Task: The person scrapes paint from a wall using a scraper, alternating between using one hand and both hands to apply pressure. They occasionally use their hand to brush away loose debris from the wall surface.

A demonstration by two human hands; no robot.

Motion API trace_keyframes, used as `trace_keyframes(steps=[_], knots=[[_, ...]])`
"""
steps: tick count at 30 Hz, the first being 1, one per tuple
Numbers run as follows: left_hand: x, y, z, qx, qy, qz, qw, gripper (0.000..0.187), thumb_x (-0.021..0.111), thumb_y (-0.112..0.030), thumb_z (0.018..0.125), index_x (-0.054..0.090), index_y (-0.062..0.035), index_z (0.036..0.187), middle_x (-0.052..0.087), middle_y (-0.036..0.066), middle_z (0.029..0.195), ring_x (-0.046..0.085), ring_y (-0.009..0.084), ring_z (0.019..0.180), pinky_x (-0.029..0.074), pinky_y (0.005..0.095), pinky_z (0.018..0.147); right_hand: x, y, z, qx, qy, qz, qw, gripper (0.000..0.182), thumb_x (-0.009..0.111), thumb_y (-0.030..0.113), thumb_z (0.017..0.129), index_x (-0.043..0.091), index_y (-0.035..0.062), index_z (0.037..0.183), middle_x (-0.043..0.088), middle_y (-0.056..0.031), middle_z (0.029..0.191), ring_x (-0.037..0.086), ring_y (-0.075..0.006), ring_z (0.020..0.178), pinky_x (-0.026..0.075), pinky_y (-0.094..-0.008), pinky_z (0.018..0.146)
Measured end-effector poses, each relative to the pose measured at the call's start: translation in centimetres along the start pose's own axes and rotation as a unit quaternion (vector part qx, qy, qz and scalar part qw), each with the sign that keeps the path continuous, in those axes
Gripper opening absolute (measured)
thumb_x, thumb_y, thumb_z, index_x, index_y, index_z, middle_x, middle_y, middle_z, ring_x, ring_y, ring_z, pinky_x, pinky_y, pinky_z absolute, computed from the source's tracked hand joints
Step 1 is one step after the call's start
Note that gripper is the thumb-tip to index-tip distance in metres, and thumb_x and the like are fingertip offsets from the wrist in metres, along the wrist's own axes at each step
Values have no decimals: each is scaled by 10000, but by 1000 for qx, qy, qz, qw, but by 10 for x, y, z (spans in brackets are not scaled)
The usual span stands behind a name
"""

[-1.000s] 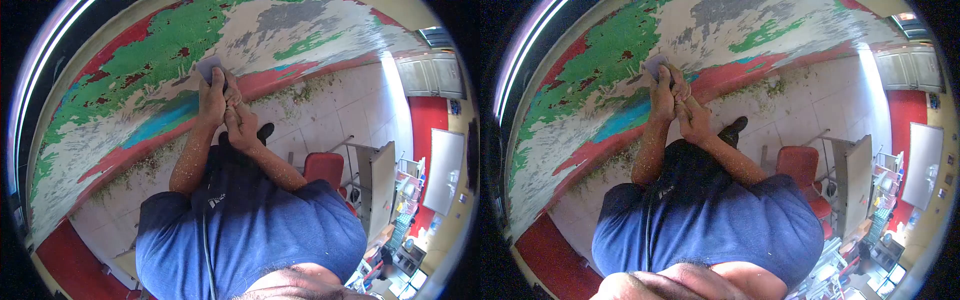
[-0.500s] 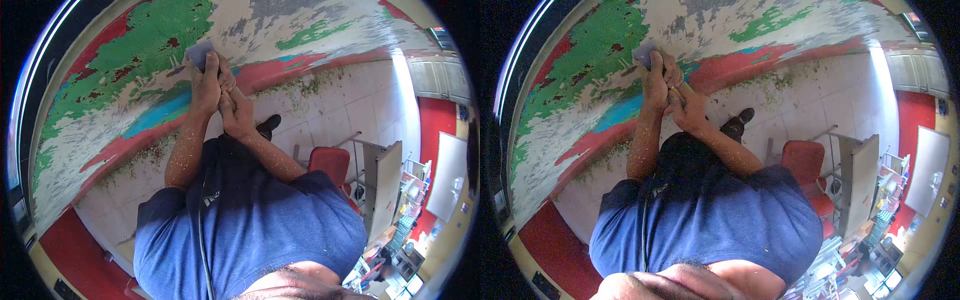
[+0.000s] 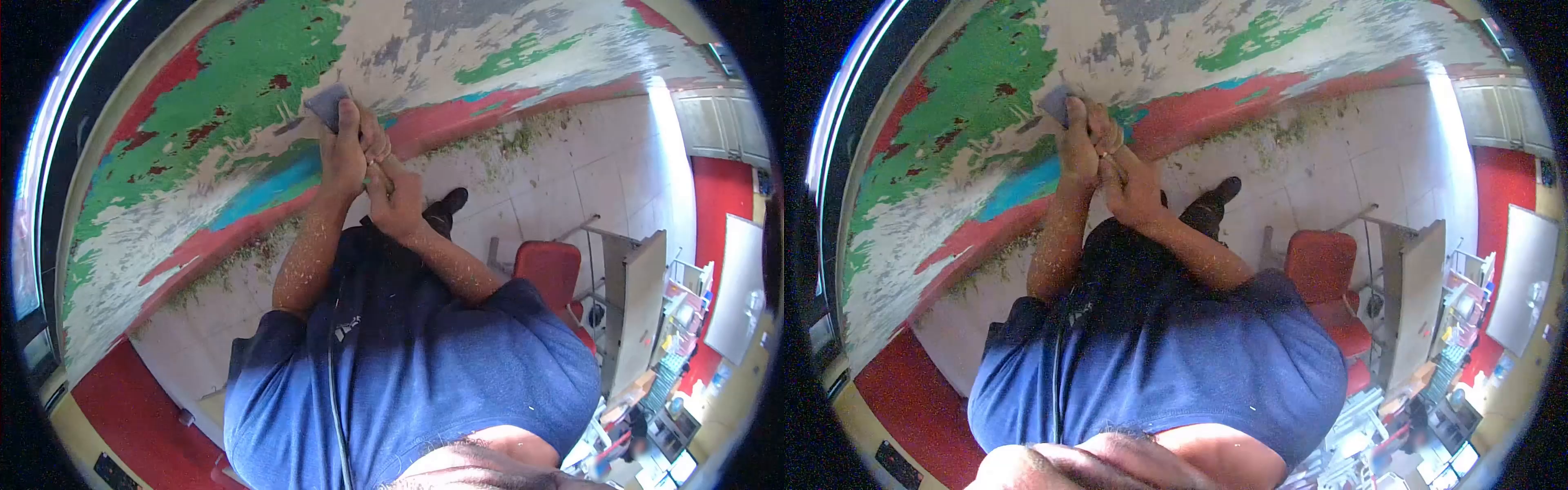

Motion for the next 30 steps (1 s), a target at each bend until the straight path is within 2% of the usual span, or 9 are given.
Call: trace_keyframes(steps=[3, 6, 9, 12, 15, 18, 24, 27, 30], knots=[[-3, 3, -5, -16, -31, -24, 999, 434, 380, -391, 957, 393, -93, 642, 288, -13, 473, 285, 100, 358, 282, 264, 380, 3, -11, -9, 36, 41, 2, 999, 197, 511, 111, 853, 568, 15, 1015, 585, -173, 661, 606, -329, 579, 445, -367, 522], [-2, -4, 2, -22, -47, -24, 998, 419, 401, -360, 958, 399, -77, 648, 294, -8, 472, 300, 99, 354, 284, 263, 371, 1, -8, -6, 26, 27, 11, 999, 173, 507, 111, 859, 568, 13, 988, 566, -158, 622, 591, -286, 525, 432, -352, 502], [-7, 0, -4, -27, -64, -29, 997, 416, 409, -356, 956, 400, -75, 649, 291, -7, 468, 303, 102, 349, 283, 263, 364, 2, -7, -9, 62, 73, -18, 995, 168, 505, 109, 862, 571, 15, 985, 559, -148, 619, 579, -257, 514, 429, -341, 501], [-5, 3, -8, -29, -60, -26, 997, 419, 412, -359, 954, 401, -73, 647, 284, -7, 460, 306, 107, 343, 288, 267, 361, 0, -8, -12, 69, 47, 34, 996, 190, 448, 137, 890, 574, -4, 913, 521, -64, 571, 491, -143, 489, 395, -278, 492], [13, -17, 0, 0, -13, -19, 1000, 427, 405, -369, 954, 404, -66, 653, 277, -7, 453, 308, 112, 338, 294, 273, 360, -3, 9, -4, -19, -1, 25, 1000, 194, 438, 145, 896, 570, 4, 915, 517, -63, 560, 495, -141, 479, 392, -278, 484], [15, -19, 0, -4, -10, -26, 1000, 433, 395, -382, 954, 409, -60, 665, 280, -4, 456, 310, 116, 339, 297, 278, 362, -4, 12, 5, 16, 39, 41, 998, 161, 493, 104, 862, 586, 28, 969, 557, -132, 625, 568, -240, 514, 428, -320, 503], [13, -5, 9, -47, 62, -105, 991, 436, 410, -409, 941, 429, -56, 687, 301, 0, 474, 315, 115, 343, 308, 274, 366, -7, 7, 3, -59, -15, -26, 998, 145, 511, 80, 837, 596, 27, 942, 575, -135, 634, 584, -230, 515, 435, -323, 493], [13, -3, 14, -34, 69, -75, 994, 452, 429, -427, 930, 429, -57, 671, 317, 2, 477, 324, 107, 349, 306, 262, 357, -6, 5, 1, -58, -41, -35, 997, 178, 459, 129, 878, 574, -3, 907, 538, -92, 594, 533, -138, 515, 411, -280, 498], [20, -9, 16, -26, 93, -74, 993, 456, 434, -424, 930, 420, -62, 653, 319, 0, 475, 323, 100, 351, 300, 258, 354, -8, 16, 11, -42, -33, -27, 998, 176, 456, 122, 874, 574, -6, 897, 548, -83, 593, 538, -138, 516, 412, -279, 499]])
Point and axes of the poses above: each hand's wrist, its own z-axis towards the middle knuckle, its own x-axis out of the palm, y = z × x, the point moved 6 cm from there along z, towards the middle knuckle
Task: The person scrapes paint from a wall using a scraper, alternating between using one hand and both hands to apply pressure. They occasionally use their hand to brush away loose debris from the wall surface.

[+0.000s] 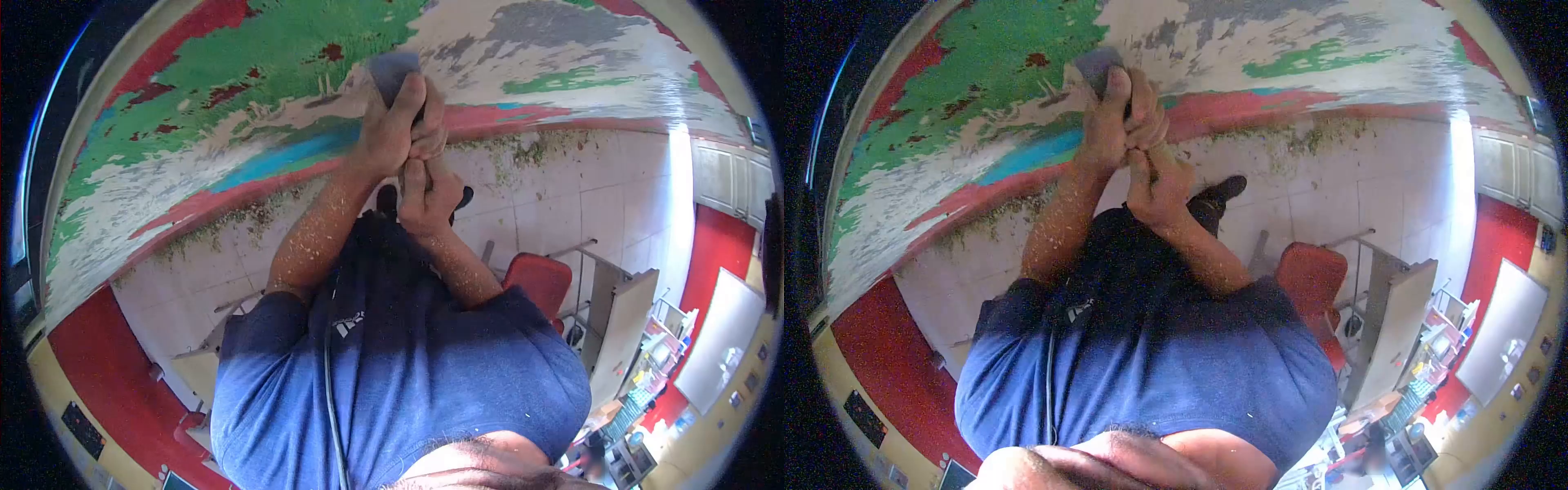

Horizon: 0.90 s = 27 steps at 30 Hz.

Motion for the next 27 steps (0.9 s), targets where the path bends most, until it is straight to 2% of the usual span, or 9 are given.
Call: trace_keyframes(steps=[3, 6, 9, 13, 16, 18, 21, 23, 27], knots=[[7, -6, -1, 8, 16, 18, 1000, 463, 440, -427, 928, 413, -65, 641, 319, -3, 470, 322, 96, 353, 303, 258, 360, 1, -13, -8, 34, 45, -24, 998, 106, 516, 47, 818, 591, 2, 877, 618, -144, 682, 619, -240, 558, 460, -316, 508], [3, -8, 6, 13, 32, 43, 998, 479, 452, -450, 917, 408, -67, 632, 323, -5, 470, 332, 96, 359, 310, 256, 368, 3, -8, -6, -36, -20, 3, 999, 121, 522, 45, 813, 593, -6, 896, 617, -153, 694, 614, -244, 554, 456, -322, 502], [16, -18, 2, 2, 19, 25, 999, 494, 469, -460, 906, 400, -64, 619, 327, -5, 473, 339, 97, 361, 311, 254, 370, 1, 2, 5, -17, 16, -40, 999, 142, 525, 48, 814, 596, -18, 918, 619, -167, 724, 612, -261, 561, 454, -326, 504], [0, -2, 2, 6, 17, 12, 1000, 495, 475, -437, 911, 388, -57, 605, 328, -7, 476, 342, 97, 364, 312, 254, 370, 4, -10, 1, -113, -50, -45, 991, 204, 443, 119, 887, 564, -45, 906, 529, -42, 543, 501, -99, 481, 376, -259, 455], [20, -18, 9, 4, 36, 13, 999, 488, 463, -422, 920, 377, -60, 605, 322, -8, 476, 342, 95, 370, 317, 252, 371, -1, 1, 4, -32, -17, -49, 998, 193, 436, 107, 896, 570, -31, 875, 516, -35, 534, 470, -87, 457, 349, -251, 435], [29, -28, 14, 17, 37, 59, 997, 477, 453, -422, 925, 378, -63, 620, 322, -11, 492, 343, 90, 380, 321, 243, 378, -7, -1, -2, -34, -7, -45, 998, 186, 439, 104, 894, 572, -25, 884, 514, -29, 537, 467, -87, 458, 346, -250, 433], [0, 10, -1, -29, -24, 26, 999, 452, 440, -410, 933, 388, -63, 649, 340, -6, 518, 351, 90, 392, 326, 242, 383, -2, -12, -7, -39, -53, -1, 998, 172, 443, 102, 891, 563, -16, 858, 502, -18, 532, 463, -90, 451, 340, -249, 426], [4, 6, -1, -36, 10, -19, 999, 431, 436, -402, 936, 384, -69, 667, 357, 1, 538, 360, 92, 406, 330, 243, 384, 0, -19, -13, -19, -53, 5, 998, 167, 442, 97, 888, 558, -15, 847, 498, -14, 532, 462, -94, 448, 340, -247, 426], [3, 9, 0, -33, -21, -15, 999, 410, 437, -388, 938, 376, -82, 672, 338, -3, 533, 349, 93, 402, 329, 247, 382, -7, -11, -7, -11, -3, -17, 1000, 163, 439, 84, 883, 558, -26, 858, 501, -16, 543, 465, -97, 455, 345, -244, 435]])
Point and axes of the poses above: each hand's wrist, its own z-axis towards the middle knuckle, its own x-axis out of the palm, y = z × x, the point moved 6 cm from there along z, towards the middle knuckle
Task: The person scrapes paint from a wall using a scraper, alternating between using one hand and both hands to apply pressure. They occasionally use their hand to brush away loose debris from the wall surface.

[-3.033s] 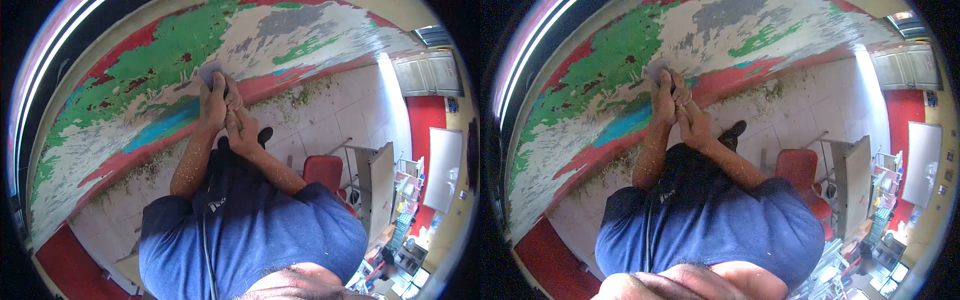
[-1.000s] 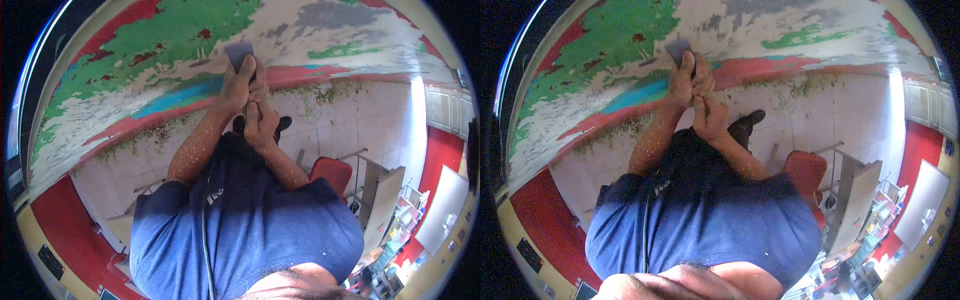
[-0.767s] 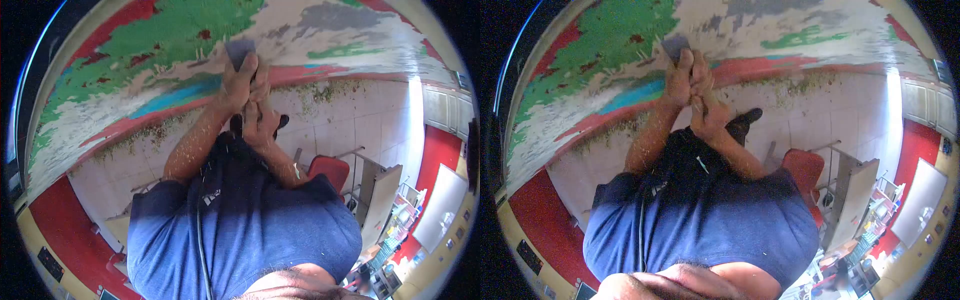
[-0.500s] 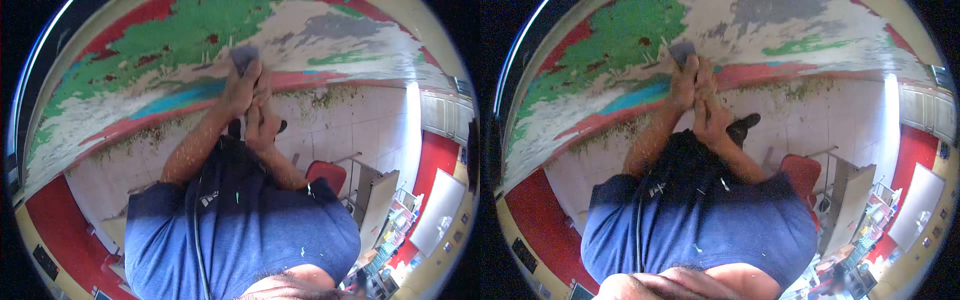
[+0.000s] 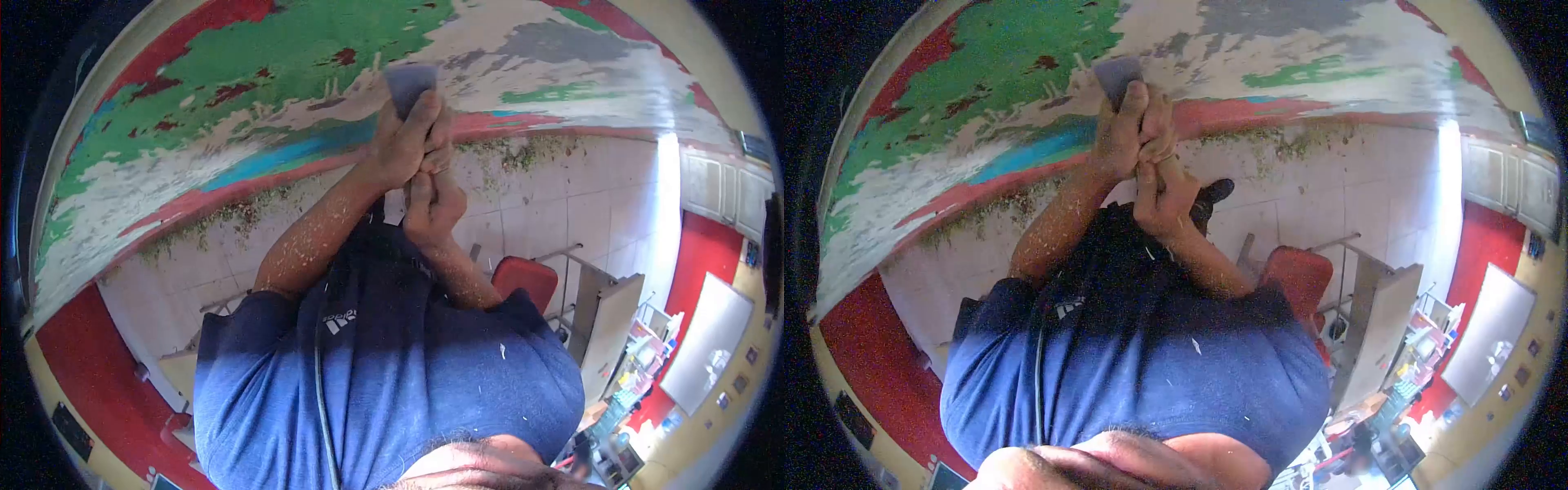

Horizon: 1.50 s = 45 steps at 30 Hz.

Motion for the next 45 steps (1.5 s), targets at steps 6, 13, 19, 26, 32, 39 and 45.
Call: trace_keyframes(steps=[6, 13, 19, 26, 32, 39, 45], knots=[[12, -13, -2, 20, -44, 49, 998, 499, 428, -459, 916, 384, -80, 596, 306, 0, 482, 289, 111, 318, 299, 277, 352, -1, 10, 3, -29, -5, -41, 999, 158, 451, 90, 880, 559, -24, 859, 511, -29, 550, 479, -100, 466, 355, -246, 441], [10, -15, 3, 32, 29, 23, 999, 409, 452, -407, 929, 366, -84, 693, 340, 6, 526, 338, 104, 369, 322, 260, 371, 1, 6, 5, 12, 4, 1, 1000, 167, 469, 104, 875, 566, -30, 865, 546, -85, 591, 514, -137, 503, 395, -295, 481], [4, -8, 2, 21, -34, 44, 998, 474, 431, -457, 916, 397, -99, 606, 315, -5, 495, 283, 110, 322, 280, 271, 354, -1, 14, 6, 26, 16, -17, 999, 174, 471, 120, 872, 571, -19, 899, 557, -113, 631, 537, -152, 546, 412, -313, 518], [4, -6, 0, 11, -30, 66, 997, 498, 385, -497, 920, 388, -110, 606, 319, -2, 505, 270, 114, 336, 267, 266, 363, -1, 19, 9, -19, -42, 3, 999, 161, 485, 121, 862, 568, -10, 906, 554, -140, 645, 540, -215, 523, 406, -311, 503], [-12, -4, -4, 9, -56, 38, 998, 420, 433, -386, 939, 377, -89, 648, 328, 2, 492, 333, 106, 353, 320, 261, 389, 4, 5, 3, 17, 27, 13, 999, 155, 484, 106, 862, 564, -17, 912, 561, -141, 645, 551, -227, 527, 410, -316, 505], [-21, 8, -8, 18, -39, -2, 999, 418, 428, -374, 944, 368, -92, 642, 305, -5, 493, 313, 100, 355, 314, 260, 391, 6, -5, -8, 65, 48, 38, 996, 143, 476, 102, 871, 550, -18, 891, 520, -99, 589, 501, -213, 487, 390, -299, 492], [6, -28, -5, 39, -29, 71, 996, 434, 437, -396, 937, 372, -91, 635, 320, -5, 497, 311, 98, 370, 309, 260, 395, 6, 27, 17, 10, 38, 65, 997, 153, 459, 115, 885, 545, -12, 888, 501, -64, 578, 477, -140, 497, 378, -287, 488]])
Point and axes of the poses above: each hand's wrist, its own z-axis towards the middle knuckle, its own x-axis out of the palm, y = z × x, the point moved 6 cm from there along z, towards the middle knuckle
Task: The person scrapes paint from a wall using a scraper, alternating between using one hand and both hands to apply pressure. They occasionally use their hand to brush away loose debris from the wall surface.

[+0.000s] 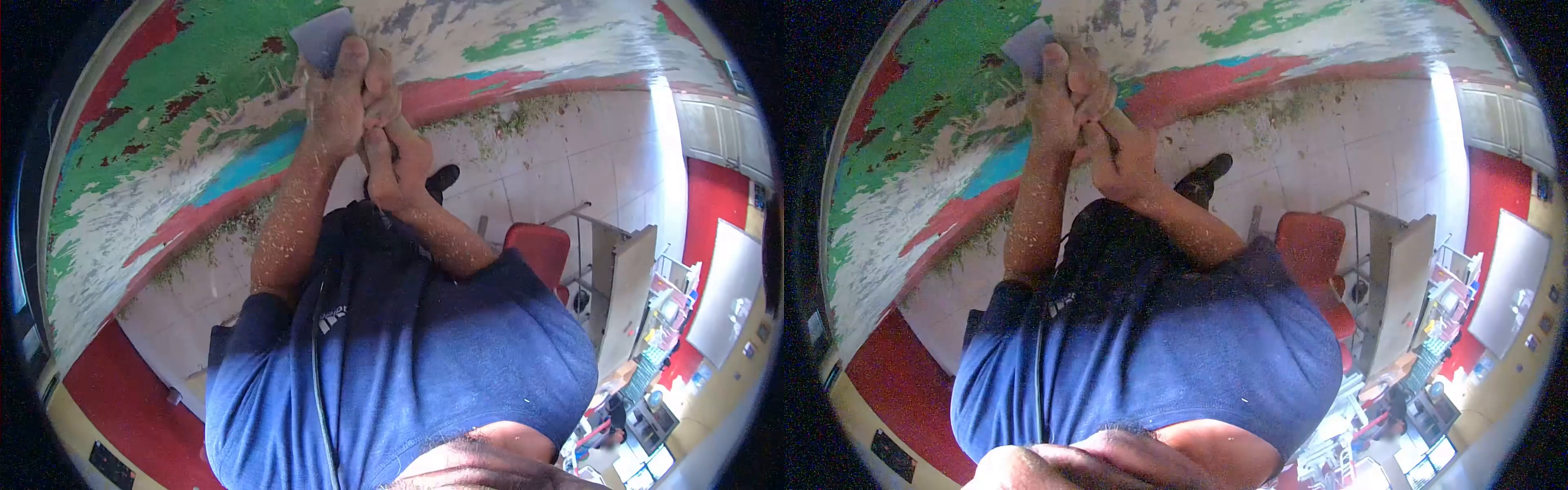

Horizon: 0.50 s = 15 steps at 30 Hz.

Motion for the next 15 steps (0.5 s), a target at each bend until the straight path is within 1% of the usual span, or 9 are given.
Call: trace_keyframes(steps=[1, 4, 7, 10, 13, 15], knots=[[5, -6, 2, 8, 27, 5, 1000, 435, 440, -397, 936, 373, -91, 635, 324, -5, 498, 311, 98, 372, 308, 260, 394, 0, 5, 4, 13, 7, 19, 1000, 154, 456, 117, 887, 545, -10, 880, 496, -57, 577, 472, -126, 504, 377, -289, 489], [-17, 25, -7, -12, -26, -13, 999, 437, 441, -403, 934, 375, -94, 633, 325, -8, 498, 303, 96, 371, 294, 259, 386, 3, -33, -21, 105, 22, 33, 994, 163, 486, 78, 860, 579, 7, 974, 596, -152, 705, 615, -228, 595, 449, -309, 534], [-19, 25, -5, -28, -74, -9, 997, 442, 444, -421, 928, 377, -101, 631, 316, -13, 494, 298, 97, 361, 288, 259, 383, 2, -40, -23, 72, 21, 13, 997, 151, 501, 89, 854, 587, 15, 954, 582, -160, 692, 597, -258, 574, 441, -326, 524], [-27, 35, -12, -38, -40, -78, 995, 453, 398, -460, 928, 381, -133, 614, 323, -9, 503, 255, 96, 336, 259, 255, 360, 0, -37, -28, 62, 47, -9, 997, 142, 513, 100, 847, 599, 30, 934, 584, -164, 693, 583, -302, 569, 440, -349, 521], [-24, 32, -13, -34, -16, -60, 998, 455, 396, -466, 926, 381, -139, 610, 344, -1, 504, 254, 102, 329, 256, 264, 354, -1, -35, -29, 63, 20, 19, 998, 135, 524, 113, 838, 607, 40, 916, 595, -162, 697, 586, -337, 596, 451, -370, 533], [-31, 38, -13, -49, 2, -114, 992, 448, 381, -440, 938, 391, -116, 629, 335, -2, 514, 286, 109, 333, 279, 272, 365, 0, -35, -33, 40, 15, -1, 999, 155, 512, 115, 863, 604, 20, 943, 544, -144, 628, 553, -227, 535, 432, -324, 519]])
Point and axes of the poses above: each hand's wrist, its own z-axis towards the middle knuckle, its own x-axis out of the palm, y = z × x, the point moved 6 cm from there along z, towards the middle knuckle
